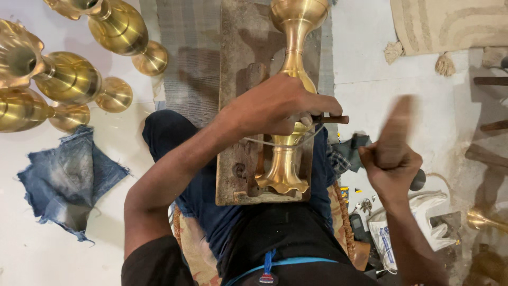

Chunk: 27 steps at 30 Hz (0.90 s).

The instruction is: The person sits on the floor with a brass vase-like vessel resting on a wooden block and hammers it with a wooden mallet, holding a small punch against the metal to shape and smooth its surface. They reposition the vessel and punch repeatedly while working around the body of the brass object.

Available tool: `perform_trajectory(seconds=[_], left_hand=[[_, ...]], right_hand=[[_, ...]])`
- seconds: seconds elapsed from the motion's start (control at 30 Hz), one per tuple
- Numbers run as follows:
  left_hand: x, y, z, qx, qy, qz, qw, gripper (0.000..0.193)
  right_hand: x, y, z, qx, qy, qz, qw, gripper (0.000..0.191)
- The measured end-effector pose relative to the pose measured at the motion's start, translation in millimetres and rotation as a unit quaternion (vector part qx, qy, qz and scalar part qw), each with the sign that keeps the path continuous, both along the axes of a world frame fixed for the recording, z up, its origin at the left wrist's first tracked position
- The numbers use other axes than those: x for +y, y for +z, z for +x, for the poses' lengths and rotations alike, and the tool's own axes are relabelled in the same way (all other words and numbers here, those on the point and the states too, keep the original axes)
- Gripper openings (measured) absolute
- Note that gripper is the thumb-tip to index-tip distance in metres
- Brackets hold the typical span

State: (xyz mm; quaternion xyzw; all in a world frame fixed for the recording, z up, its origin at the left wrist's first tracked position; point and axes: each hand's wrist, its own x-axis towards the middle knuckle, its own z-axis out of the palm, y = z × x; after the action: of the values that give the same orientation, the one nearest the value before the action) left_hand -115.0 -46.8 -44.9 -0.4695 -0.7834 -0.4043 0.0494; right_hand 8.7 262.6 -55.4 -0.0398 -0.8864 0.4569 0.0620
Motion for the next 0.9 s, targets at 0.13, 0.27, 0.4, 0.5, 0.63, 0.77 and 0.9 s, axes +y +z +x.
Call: perform_trajectory(seconds=[0.13, 0.27, 0.4, 0.5, 0.63, 0.77, 0.9], left_hand=[[0.0, -1.0, 11.7, -0.024, 0.032, 0.008, 0.999, 0.072], [1.2, -1.7, 22.0, -0.048, 0.081, 0.012, 0.995, 0.069], [-0.8, -1.4, 26.5, -0.043, 0.102, 0.002, 0.994, 0.074], [-5.4, -2.3, 33.4, -0.08, 0.123, -0.029, 0.989, 0.079], [-10.3, -7.6, 42.2, -0.129, 0.119, 0.046, 0.983, 0.077], [-10.5, -17.8, 54.6, -0.045, 0.151, 0.163, 0.974, 0.072], [-2.5, -30.3, 76.8, -0.085, 0.243, 0.191, 0.947, 0.061]], right_hand=[[3.8, 18.1, -13.6, 0.003, 0.077, 0.078, 0.994, 0.012], [-3.2, 35.9, -25.6, -0.028, 0.051, 0.097, 0.994, 0.01], [-14.2, 60.0, -36.7, 0.001, 0.098, 0.085, 0.992, 0.009], [-21.4, 75.4, -45.2, -0.045, 0.136, 0.193, 0.971, 0.016], [-29.8, 77.0, -55.0, -0.027, 0.14, 0.011, 0.99, 0.013], [-28.7, 86.0, -64.3, 0.037, 0.205, 0.25, 0.945, 0.017], [-36.8, 121.5, -77.2, -0.028, 0.226, 0.41, 0.883, 0.018]])
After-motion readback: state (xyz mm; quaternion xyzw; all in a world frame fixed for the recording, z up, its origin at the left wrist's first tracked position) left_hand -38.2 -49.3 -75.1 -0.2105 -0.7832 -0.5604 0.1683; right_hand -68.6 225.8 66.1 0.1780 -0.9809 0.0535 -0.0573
